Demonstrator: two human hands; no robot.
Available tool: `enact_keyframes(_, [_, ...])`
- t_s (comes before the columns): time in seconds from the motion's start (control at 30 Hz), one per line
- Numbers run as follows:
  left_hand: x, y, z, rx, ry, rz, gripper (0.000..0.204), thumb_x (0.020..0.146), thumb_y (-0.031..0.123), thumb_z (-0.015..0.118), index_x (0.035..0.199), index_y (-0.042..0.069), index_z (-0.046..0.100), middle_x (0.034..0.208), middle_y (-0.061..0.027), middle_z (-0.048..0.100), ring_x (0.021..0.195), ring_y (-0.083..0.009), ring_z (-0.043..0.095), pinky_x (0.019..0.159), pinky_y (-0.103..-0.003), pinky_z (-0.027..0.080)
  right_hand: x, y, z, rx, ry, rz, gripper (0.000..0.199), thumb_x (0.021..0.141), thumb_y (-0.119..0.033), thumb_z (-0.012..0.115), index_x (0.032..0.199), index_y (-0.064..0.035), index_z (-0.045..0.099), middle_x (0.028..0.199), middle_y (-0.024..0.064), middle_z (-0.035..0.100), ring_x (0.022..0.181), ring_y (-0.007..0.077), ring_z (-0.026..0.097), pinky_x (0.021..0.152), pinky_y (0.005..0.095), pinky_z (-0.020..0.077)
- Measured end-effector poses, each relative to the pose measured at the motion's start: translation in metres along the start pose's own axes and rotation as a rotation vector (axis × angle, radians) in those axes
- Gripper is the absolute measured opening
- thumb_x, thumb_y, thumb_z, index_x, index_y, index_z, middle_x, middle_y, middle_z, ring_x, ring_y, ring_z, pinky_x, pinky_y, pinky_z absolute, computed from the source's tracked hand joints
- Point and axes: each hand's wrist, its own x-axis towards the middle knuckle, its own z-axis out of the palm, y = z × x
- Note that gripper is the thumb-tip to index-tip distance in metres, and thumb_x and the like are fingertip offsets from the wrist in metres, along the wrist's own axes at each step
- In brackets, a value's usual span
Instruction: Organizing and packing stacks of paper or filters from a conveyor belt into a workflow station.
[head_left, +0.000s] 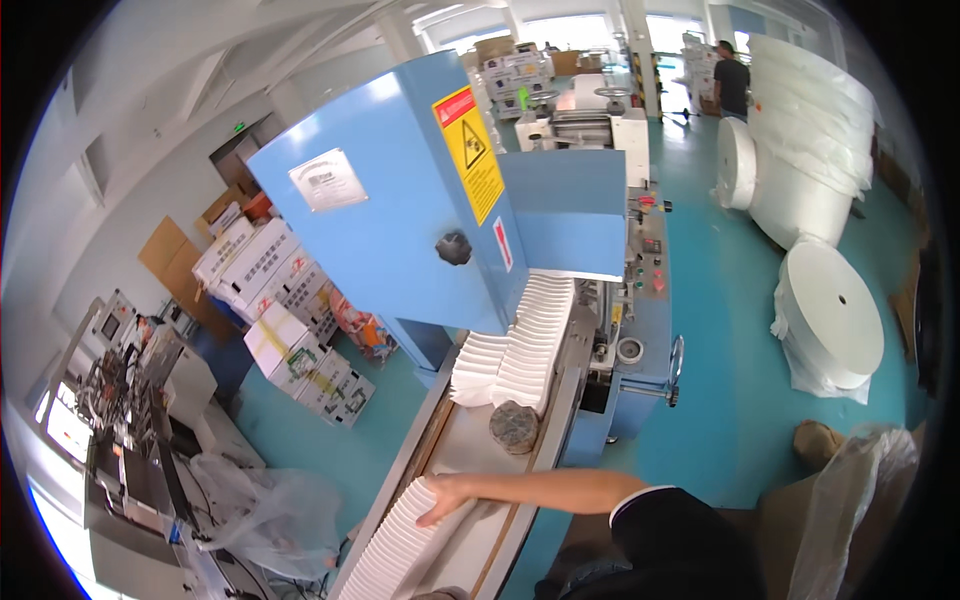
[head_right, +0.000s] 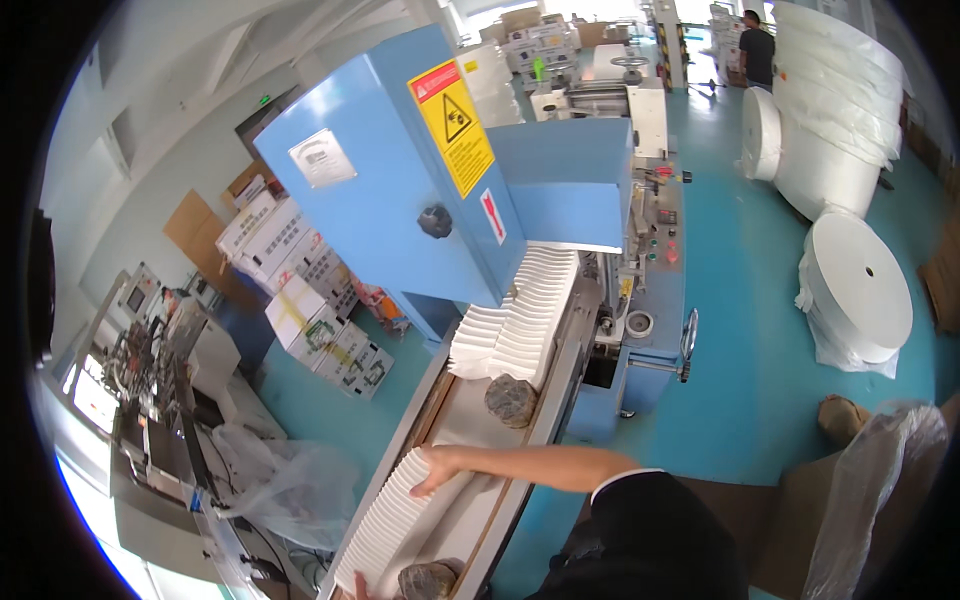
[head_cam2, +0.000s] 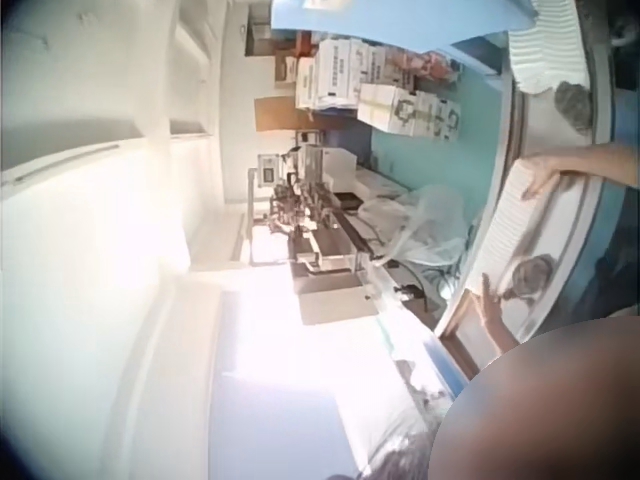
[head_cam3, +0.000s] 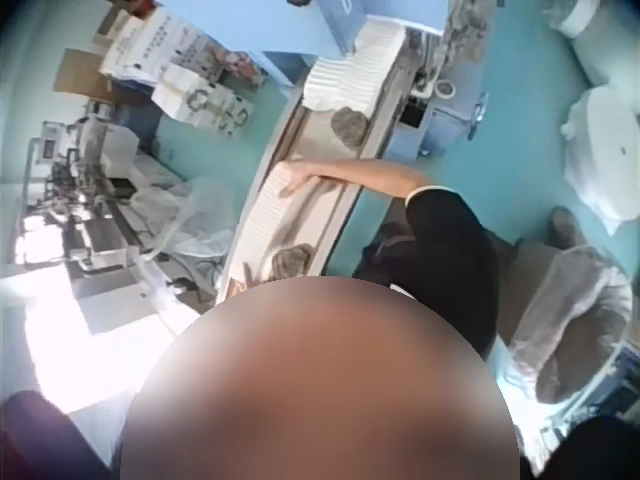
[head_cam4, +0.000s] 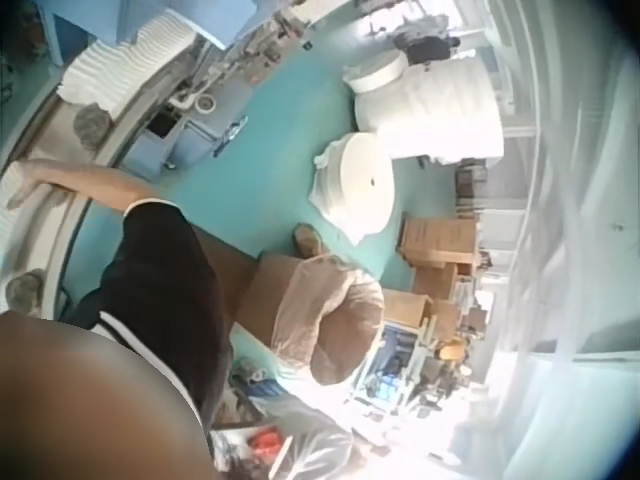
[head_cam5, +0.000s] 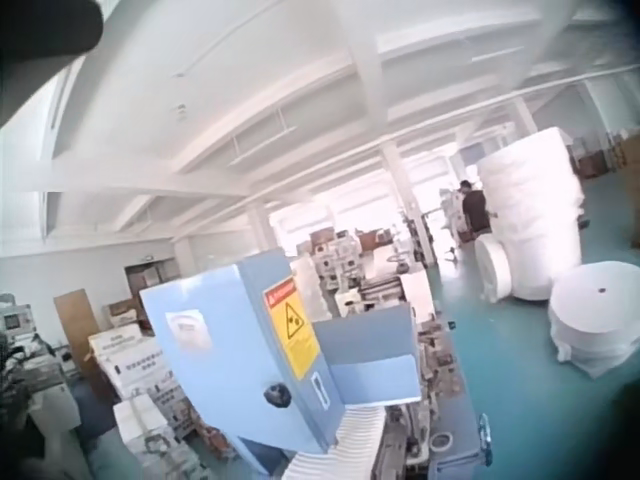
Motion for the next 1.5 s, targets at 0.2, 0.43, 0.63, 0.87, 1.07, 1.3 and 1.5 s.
enact_keyframes(0.2, [-0.024,-0.013,-0.025,0.14,-0.068,0.208,0.069,0.084,0.009,0.067,0.146,0.018,0.039,0.144,-0.0147,0.038,0.121,-0.0299,0.045,0.079,-0.038,0.049,-0.032,-0.076,-0.009,0.679,0.005,0.034,0.045,0.07,-0.025,0.085,0.103,-0.0017,0.065,0.09,0.0088,0.07,0.088,0.0215,0.066,0.084,0.0345,0.0508])
enact_keyframes(0.43, [-0.147,0.047,-0.074,-0.493,0.213,0.109,0.07,0.086,0.025,0.071,0.145,0.013,0.034,0.141,-0.0119,0.044,0.125,-0.0296,0.042,0.09,-0.045,0.043,-0.057,-0.176,0.027,0.439,0.16,-0.111,0.083,0.07,-0.023,0.086,0.129,0.0059,0.036,0.118,0.0166,0.058,0.11,0.0231,0.057,0.095,0.0349,0.045])
enact_keyframes(0.63, [-0.265,-0.151,-0.237,-0.585,0.437,0.18,0.07,0.087,0.028,0.071,0.144,0.011,0.034,0.137,-0.011,0.049,0.119,-0.0269,0.05,0.089,-0.046,0.047,-0.099,-0.321,0.15,0.374,-0.068,-0.307,0.097,0.062,-0.04,0.087,0.129,0.0098,0.037,0.116,0.0266,0.053,0.11,0.0358,0.054,0.097,0.0387,0.0426])
enact_keyframes(0.87, [-0.525,-0.215,-0.226,-0.713,1.067,-0.004,0.069,0.086,0.027,0.069,0.144,0.008,0.036,0.14,-0.0171,0.046,0.125,-0.033,0.048,0.1,-0.05,0.043,-0.169,-0.414,0.328,0.311,-0.74,-0.338,0.103,0.066,-0.049,0.082,0.137,0.0014,0.027,0.125,0.0293,0.05,0.119,0.0368,0.051,0.099,0.0418,0.0417])
enact_keyframes(1.07, [-0.62,-0.265,-0.147,-0.939,1.46,-0.404,0.055,0.085,0.019,0.071,0.132,0.012,0.045,0.112,-0.0043,0.061,0.093,-0.0159,0.061,0.059,-0.026,0.047,-0.198,-0.403,0.496,0.092,-1.217,-0.362,0.122,0.06,-0.06,0.083,0.136,0.0135,0.024,0.129,0.0307,0.049,0.123,0.0361,0.049,0.105,0.0369,0.0389])
enact_keyframes(1.3, [-0.661,-0.304,-0.095,-0.786,1.865,-0.594,0.084,0.083,0.045,0.073,0.146,0.007,0.032,0.139,-0.0093,0.048,0.12,-0.0242,0.051,0.09,-0.038,0.047,-0.211,-0.497,0.55,0.146,-1.23,-0.314,0.059,0.086,-0.045,0.067,0.114,0.0056,0.056,0.104,0.0211,0.066,0.102,0.0307,0.064,0.087,0.0373,0.0482])
enact_keyframes(1.5, [-0.649,-0.283,-0.119,0.049,1.995,-1.159,0.086,0.085,0.053,0.066,0.141,-0.006,0.037,0.142,-0.0236,0.044,0.134,-0.0355,0.04,0.109,-0.041,0.032,-0.174,-0.47,0.566,0.335,-1.421,0.144,0.036,0.096,-0.031,0.058,0.111,0.0012,0.063,0.099,0.0045,0.064,0.096,0.0135,0.058,0.085,0.0283,0.0446])
